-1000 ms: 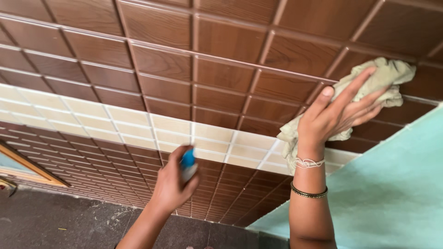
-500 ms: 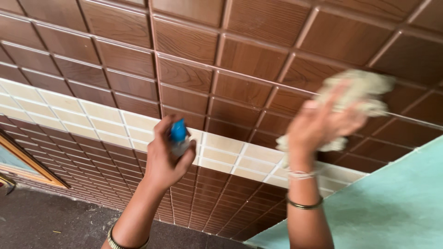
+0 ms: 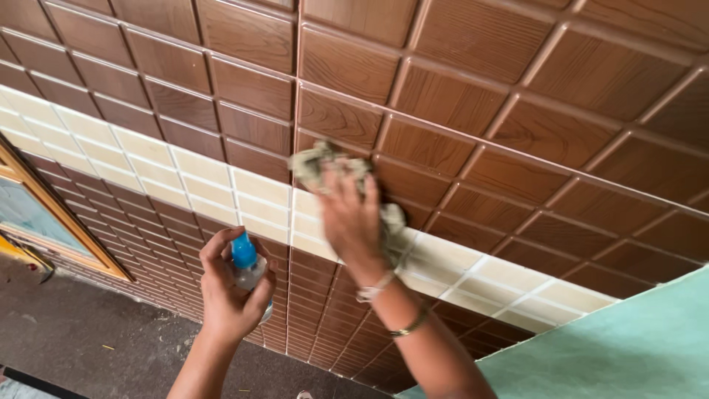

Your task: The person sprays a liquid from a bottle onto a carved wooden door and a tiled wall, then wipes both surfaces with a cloth, including a switchboard on the wall.

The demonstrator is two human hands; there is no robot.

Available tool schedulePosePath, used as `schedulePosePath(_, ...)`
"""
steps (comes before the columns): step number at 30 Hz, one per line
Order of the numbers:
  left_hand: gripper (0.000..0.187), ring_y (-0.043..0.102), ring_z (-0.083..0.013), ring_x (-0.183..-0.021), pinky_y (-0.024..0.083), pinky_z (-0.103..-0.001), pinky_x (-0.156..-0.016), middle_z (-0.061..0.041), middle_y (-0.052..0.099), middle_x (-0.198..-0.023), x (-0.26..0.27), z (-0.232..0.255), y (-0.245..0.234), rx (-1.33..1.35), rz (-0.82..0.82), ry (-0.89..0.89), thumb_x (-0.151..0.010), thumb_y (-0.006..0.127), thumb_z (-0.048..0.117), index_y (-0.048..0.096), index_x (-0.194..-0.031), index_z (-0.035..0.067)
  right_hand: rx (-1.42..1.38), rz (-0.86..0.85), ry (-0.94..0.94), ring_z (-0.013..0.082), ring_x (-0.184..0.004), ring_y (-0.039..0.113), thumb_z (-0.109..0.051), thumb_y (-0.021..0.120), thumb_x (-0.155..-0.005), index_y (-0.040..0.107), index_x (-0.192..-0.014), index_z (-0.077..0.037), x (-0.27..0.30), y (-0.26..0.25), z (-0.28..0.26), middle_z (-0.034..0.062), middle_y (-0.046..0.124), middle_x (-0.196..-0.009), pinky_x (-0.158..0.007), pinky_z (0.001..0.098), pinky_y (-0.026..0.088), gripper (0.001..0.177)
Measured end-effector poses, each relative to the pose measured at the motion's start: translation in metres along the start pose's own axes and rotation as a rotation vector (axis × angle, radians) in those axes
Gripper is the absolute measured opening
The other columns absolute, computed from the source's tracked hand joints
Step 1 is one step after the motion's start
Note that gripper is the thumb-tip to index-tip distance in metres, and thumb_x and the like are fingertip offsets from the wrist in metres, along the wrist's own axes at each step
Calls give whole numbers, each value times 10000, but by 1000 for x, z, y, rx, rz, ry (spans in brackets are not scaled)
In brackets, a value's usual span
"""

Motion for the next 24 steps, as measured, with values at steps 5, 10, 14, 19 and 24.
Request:
schedulePosePath(5, 699, 717, -183, -822, 588, -323, -689, -121, 660, -969, 7, 0, -4, -18, 6, -53, -841, 664, -24, 285, -1416, 99, 140, 186, 96, 263, -1442, 369, -93, 732, -832, 772, -1065, -315, 52, -22, 97, 11, 588, -1439, -1240, 558, 62, 324)
schedulePosePath(10, 698, 718, -188, -833, 596, -322, -718, -127, 664, -972, 7, -5, -2, -2, -25, -10, -834, 657, -26, 281, -1411, 87, 185, 224, 450, 380, -1557, 205, -202, 583, -1024, 723, -1347, -303, 168, -69, 206, 162, 426, -1645, -1284, 536, -15, 367)
schedulePosePath(14, 681, 736, -194, -849, 622, -328, -718, -129, 672, -986, 8, -14, 5, 1, -55, -33, -841, 648, -22, 281, -1405, 86, 142, 257, 759, 453, -1570, 114, -212, 428, -1045, 434, -1629, -75, 210, -93, 239, 269, 175, -1678, -1286, 552, 41, 600)
schedulePosePath(19, 701, 740, -199, -824, 620, -342, -702, -129, 683, -977, 15, -14, 11, 20, -84, -64, -820, 662, -7, 277, -1399, 89, 27, 284, 750, 458, -1605, 103, -150, 483, -1021, 310, -1668, -2, 137, -67, 182, 219, 167, -1734, -1324, 564, 41, 685)
schedulePosePath(24, 705, 739, -204, -856, 632, -335, -716, -146, 677, -1013, 11, -16, 5, 65, -85, -52, -811, 626, -17, 272, -1411, 91, 100, 50, 481, 433, -1573, 173, -179, 628, -946, 352, -1612, -57, 29, -71, 111, 262, 292, -1663, -1284, 575, 46, 731)
Point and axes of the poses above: each hand's wrist, its own x-axis away from the middle knuckle, its own y-axis out of the palm, z = x × y, the point moved 3 cm from there along -x, towards the middle knuckle
